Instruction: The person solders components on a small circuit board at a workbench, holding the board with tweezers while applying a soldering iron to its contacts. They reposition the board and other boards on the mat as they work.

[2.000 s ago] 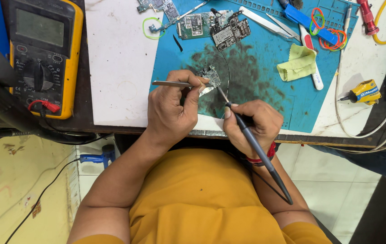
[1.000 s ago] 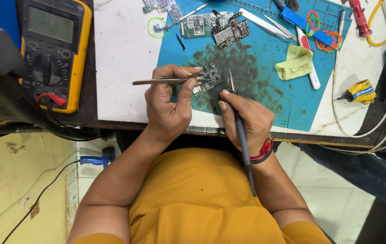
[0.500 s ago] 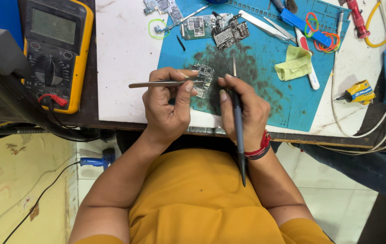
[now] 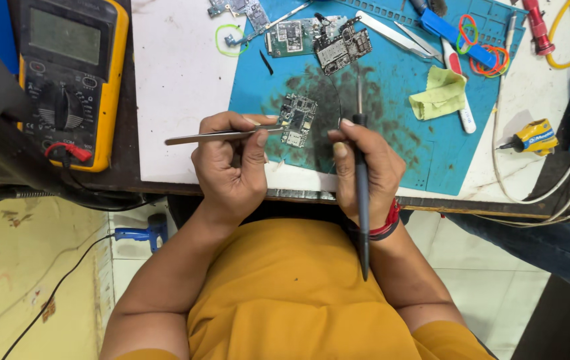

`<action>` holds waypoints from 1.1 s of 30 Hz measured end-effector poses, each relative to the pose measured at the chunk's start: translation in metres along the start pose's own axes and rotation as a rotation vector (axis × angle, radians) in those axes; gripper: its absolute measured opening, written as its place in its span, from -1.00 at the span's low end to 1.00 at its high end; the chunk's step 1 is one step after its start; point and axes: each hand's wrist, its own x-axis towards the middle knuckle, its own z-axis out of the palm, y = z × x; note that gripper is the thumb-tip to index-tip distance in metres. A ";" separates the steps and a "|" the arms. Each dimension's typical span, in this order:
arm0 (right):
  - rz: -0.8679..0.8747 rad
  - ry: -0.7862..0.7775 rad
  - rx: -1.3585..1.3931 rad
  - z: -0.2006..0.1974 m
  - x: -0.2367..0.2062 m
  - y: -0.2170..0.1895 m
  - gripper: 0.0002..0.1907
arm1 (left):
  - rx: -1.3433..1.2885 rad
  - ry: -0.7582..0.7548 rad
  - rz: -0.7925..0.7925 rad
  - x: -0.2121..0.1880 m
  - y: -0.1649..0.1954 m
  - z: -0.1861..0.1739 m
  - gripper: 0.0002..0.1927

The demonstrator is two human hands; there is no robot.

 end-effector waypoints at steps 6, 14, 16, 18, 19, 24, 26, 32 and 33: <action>-0.175 -0.147 -0.298 0.004 0.034 -0.025 -0.43 | -0.207 0.049 -0.003 0.000 -0.004 -0.001 -0.79; -0.106 -0.154 -0.092 0.001 0.045 -0.019 -0.52 | -0.251 0.112 0.025 0.000 -0.006 -0.007 -0.78; -0.131 -0.062 -0.016 0.000 0.042 -0.015 -0.62 | -0.244 0.122 0.043 0.001 -0.007 -0.006 -0.78; -0.259 -0.100 -0.093 -0.002 0.040 -0.013 -0.65 | -0.238 0.122 0.044 0.000 -0.006 -0.005 -0.78; -0.319 -0.120 -0.132 -0.004 0.039 -0.014 -0.66 | -0.237 0.114 0.034 -0.001 -0.006 -0.006 -0.78; -0.278 -0.189 -0.146 -0.009 0.033 -0.022 -0.60 | -0.221 0.078 0.041 -0.001 -0.007 -0.003 -0.80; -0.199 -0.139 -0.101 -0.011 0.029 -0.022 -0.61 | -0.190 0.069 0.036 -0.002 -0.006 -0.001 -0.80; -0.002 -0.003 -0.048 -0.005 0.014 -0.009 -0.65 | -0.067 0.009 0.053 0.000 -0.006 0.004 -0.79; 0.001 0.003 -0.038 -0.004 0.013 -0.007 -0.64 | -0.051 0.010 0.061 0.001 -0.006 0.003 -0.79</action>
